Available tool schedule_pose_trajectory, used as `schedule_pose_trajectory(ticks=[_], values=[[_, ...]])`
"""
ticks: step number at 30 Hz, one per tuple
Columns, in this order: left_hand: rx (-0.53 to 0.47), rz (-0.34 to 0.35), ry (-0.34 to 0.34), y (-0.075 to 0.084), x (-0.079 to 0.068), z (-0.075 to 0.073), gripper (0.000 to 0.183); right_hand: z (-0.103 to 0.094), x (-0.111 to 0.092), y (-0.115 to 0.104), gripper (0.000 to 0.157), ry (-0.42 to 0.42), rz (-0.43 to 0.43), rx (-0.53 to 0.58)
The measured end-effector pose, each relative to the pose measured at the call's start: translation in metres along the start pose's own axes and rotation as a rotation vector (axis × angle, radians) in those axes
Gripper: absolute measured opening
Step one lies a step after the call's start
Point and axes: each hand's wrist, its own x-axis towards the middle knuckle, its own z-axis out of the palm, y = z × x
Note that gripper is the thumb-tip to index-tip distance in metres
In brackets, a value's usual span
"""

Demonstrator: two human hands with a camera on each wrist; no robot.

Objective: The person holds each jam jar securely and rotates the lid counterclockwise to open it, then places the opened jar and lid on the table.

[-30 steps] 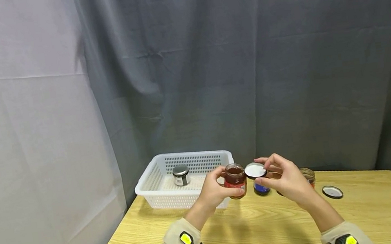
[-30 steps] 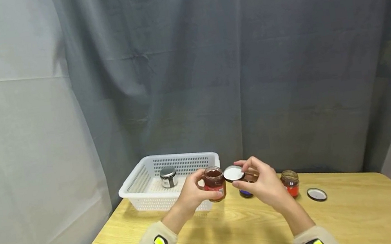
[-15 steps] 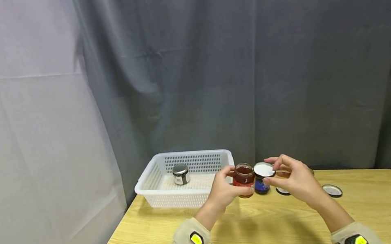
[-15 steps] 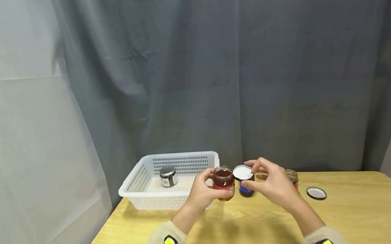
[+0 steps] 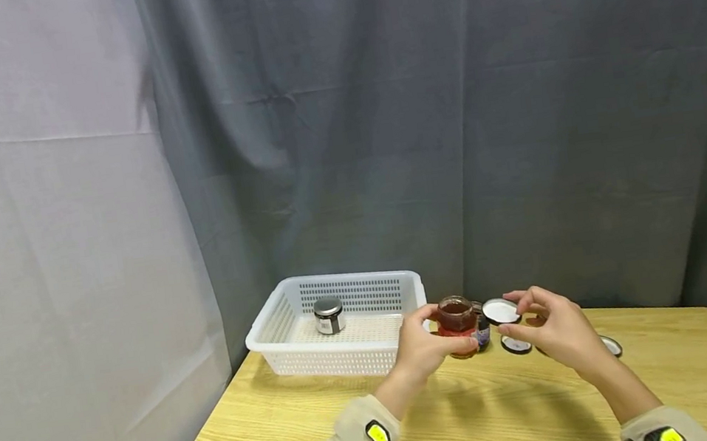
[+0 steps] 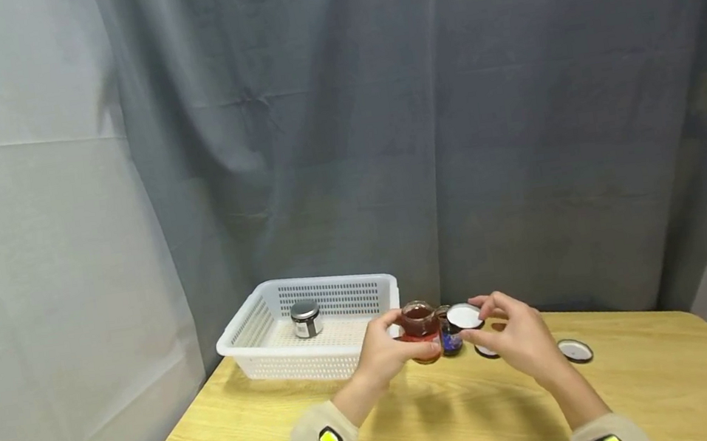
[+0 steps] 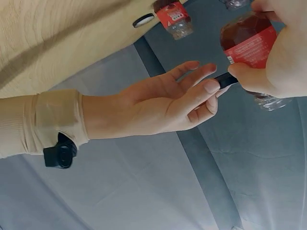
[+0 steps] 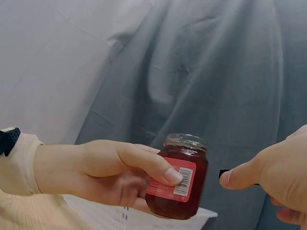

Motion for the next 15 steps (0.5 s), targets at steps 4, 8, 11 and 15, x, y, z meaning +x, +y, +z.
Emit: schedule_pose_trajectory(ticks=[4, 8, 11, 15], values=[[0.036, -0.015, 0.033, -0.008, -0.001, 0.006, 0.048, 0.000, 0.000, 0.010, 0.041, -0.002, 0.055, -0.037], [0.100, 0.003, 0.044, -0.016, -0.002, 0.011, 0.051, 0.001, -0.001, 0.022, 0.041, 0.002, 0.077, -0.109], [0.143, 0.014, 0.034, -0.021, -0.002, 0.016, 0.051, 0.004, -0.001, 0.030, 0.040, 0.006, 0.081, -0.135], [0.180, -0.009, 0.038, -0.029, -0.003, 0.024, 0.049, 0.009, -0.002, 0.038, 0.042, -0.006, 0.087, -0.149]])
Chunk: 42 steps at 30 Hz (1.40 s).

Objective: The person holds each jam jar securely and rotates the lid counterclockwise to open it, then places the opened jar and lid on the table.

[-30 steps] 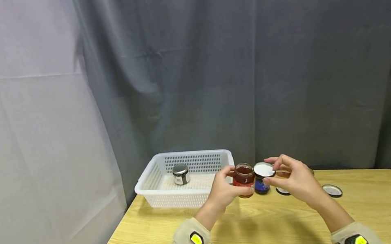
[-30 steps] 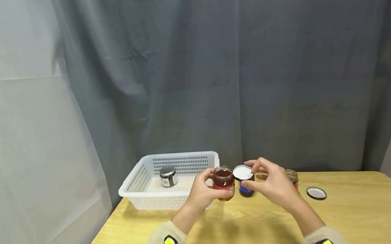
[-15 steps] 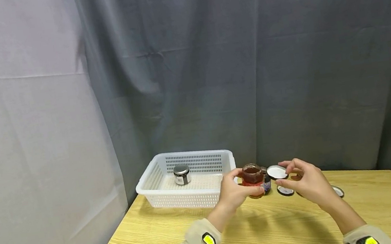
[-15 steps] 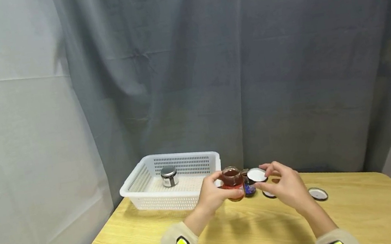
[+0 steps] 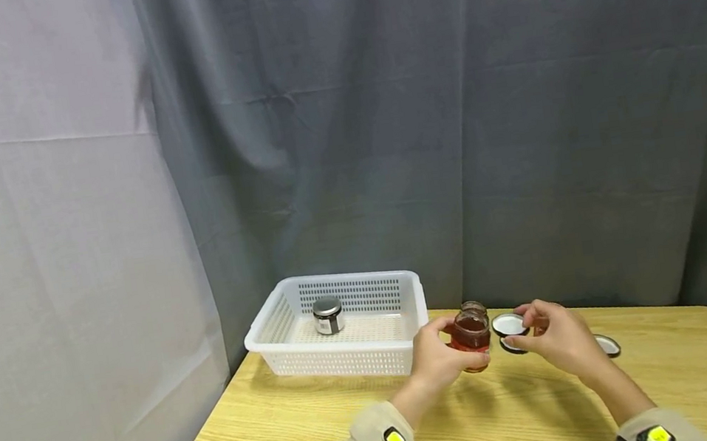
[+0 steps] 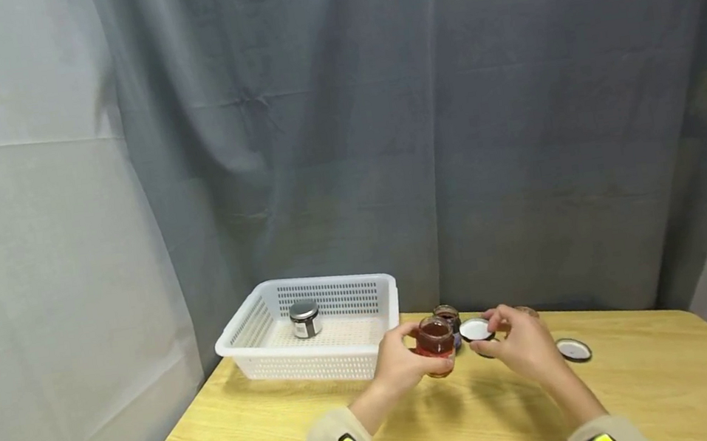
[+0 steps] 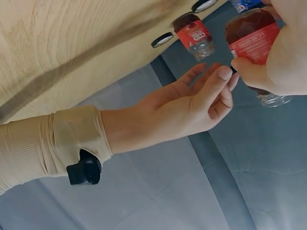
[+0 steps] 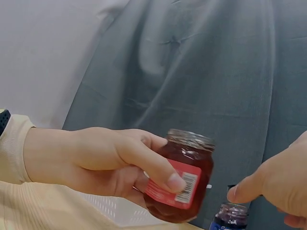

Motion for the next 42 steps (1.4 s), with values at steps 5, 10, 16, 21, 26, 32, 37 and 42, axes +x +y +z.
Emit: schedule_pose_trajectory(ticks=[5, 10, 16, 21, 26, 32, 37, 42], values=[[0.027, -0.039, 0.006, -0.006, -0.002, 0.010, 0.050, 0.004, 0.000, 0.005, 0.044, -0.040, -0.023, -0.109], [0.040, -0.061, -0.017, -0.014, -0.003, 0.016, 0.054, 0.005, 0.000, 0.010, 0.043, -0.055, -0.033, -0.163], [0.098, -0.061, 0.034, -0.024, -0.002, 0.023, 0.052, 0.008, -0.003, 0.019, 0.045, -0.079, -0.012, -0.182], [0.127, -0.088, 0.064, -0.034, -0.002, 0.026, 0.050, 0.014, -0.004, 0.028, 0.047, -0.118, -0.015, -0.195], [0.136, -0.127, 0.057, -0.038, -0.005, 0.026, 0.053, 0.019, -0.004, 0.034, 0.047, -0.127, -0.059, -0.207], [0.158, -0.151, 0.058, -0.040, -0.008, 0.028, 0.055, 0.022, -0.007, 0.035, 0.047, -0.141, -0.056, -0.211], [0.183, -0.138, 0.064, -0.043, -0.010, 0.028, 0.053, 0.022, -0.008, 0.033, 0.046, -0.201, -0.007, -0.187], [0.200, -0.116, 0.064, -0.046, -0.010, 0.028, 0.052, 0.021, -0.009, 0.036, 0.046, -0.241, 0.007, -0.187]])
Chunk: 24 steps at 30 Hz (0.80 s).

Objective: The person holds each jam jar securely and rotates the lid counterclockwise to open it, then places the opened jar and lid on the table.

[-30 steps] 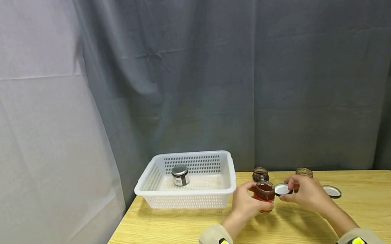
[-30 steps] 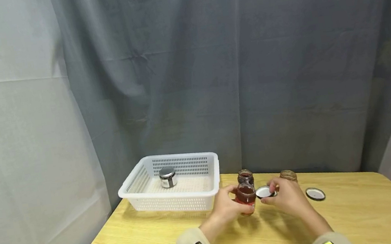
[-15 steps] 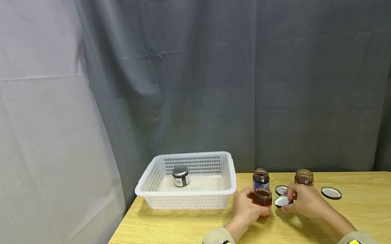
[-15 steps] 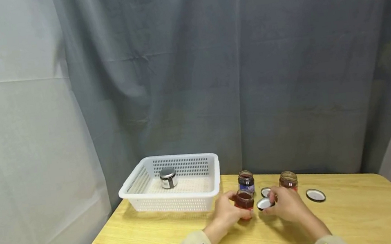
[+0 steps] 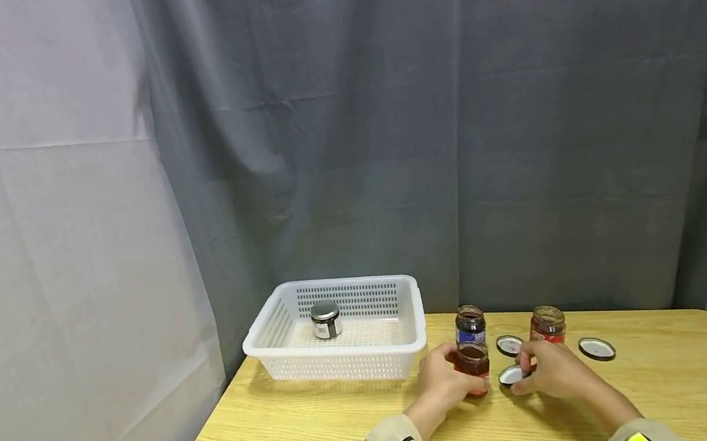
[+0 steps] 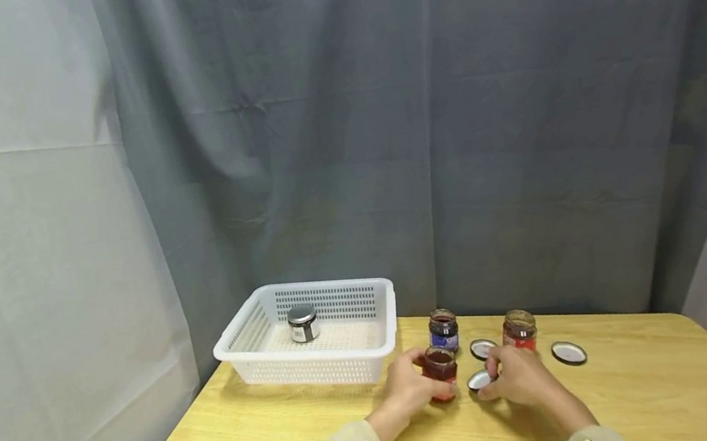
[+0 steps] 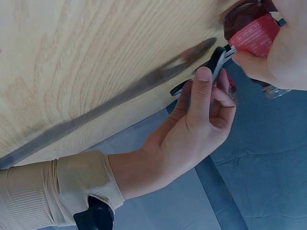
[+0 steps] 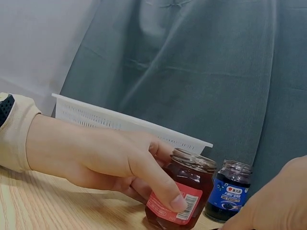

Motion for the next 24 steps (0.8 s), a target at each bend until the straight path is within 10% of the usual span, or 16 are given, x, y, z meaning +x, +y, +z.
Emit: schedule_pose_trajectory(ticks=[24], values=[[0.177, 0.046, -0.065, 0.000, 0.004, -0.004, 0.059, 0.007, 0.000, 0.002, 0.046, -0.115, 0.035, -0.005]])
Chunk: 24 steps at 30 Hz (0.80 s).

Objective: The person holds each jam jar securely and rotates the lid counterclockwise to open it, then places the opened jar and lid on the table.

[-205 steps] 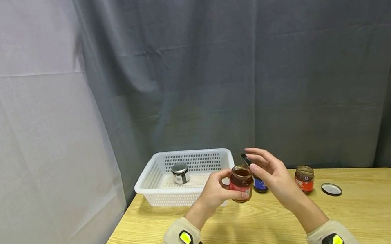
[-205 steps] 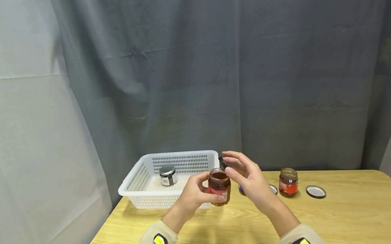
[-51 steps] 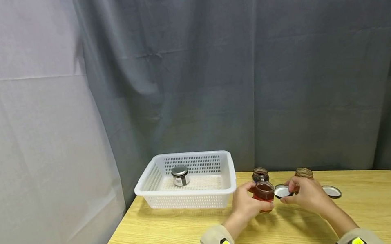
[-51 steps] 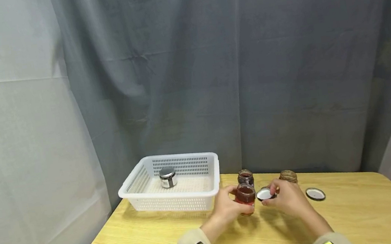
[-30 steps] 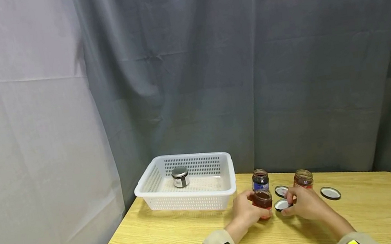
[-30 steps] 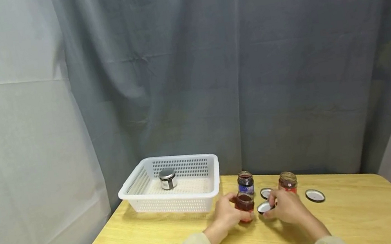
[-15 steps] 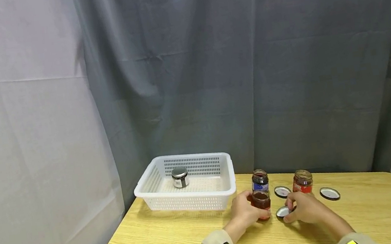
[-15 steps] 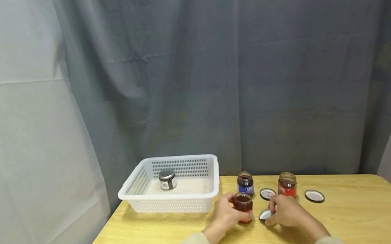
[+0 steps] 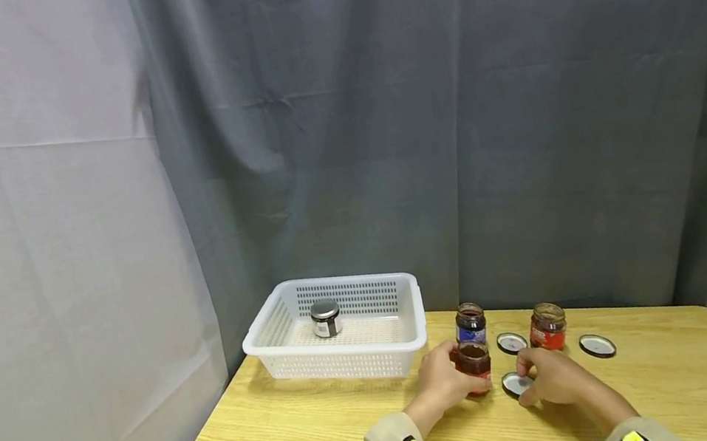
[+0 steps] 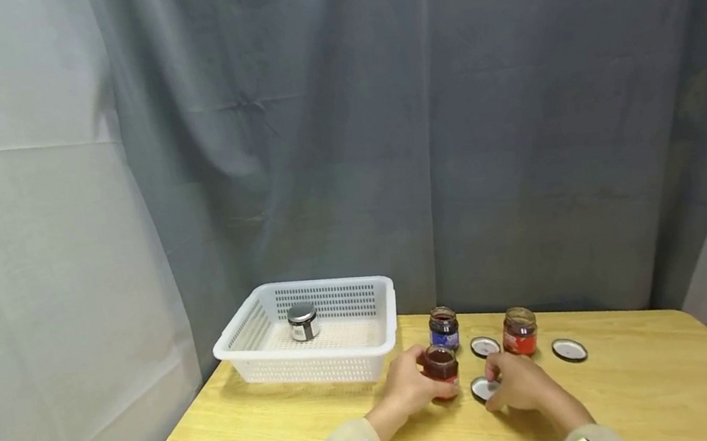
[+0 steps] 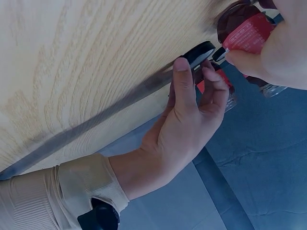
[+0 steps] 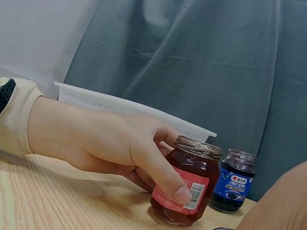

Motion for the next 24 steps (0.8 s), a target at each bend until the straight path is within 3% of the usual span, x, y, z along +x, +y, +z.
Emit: schedule_pose_trajectory(ticks=[14, 24], values=[[0.034, 0.008, -0.009, -0.0001, -0.0010, 0.0015, 0.059, 0.0007, -0.0005, 0.0065, 0.048, -0.046, -0.015, 0.036], [0.021, 0.025, -0.014, -0.0005, -0.0009, -0.0009, 0.059, -0.0012, 0.0013, 0.0058, 0.047, -0.028, -0.019, -0.060]])
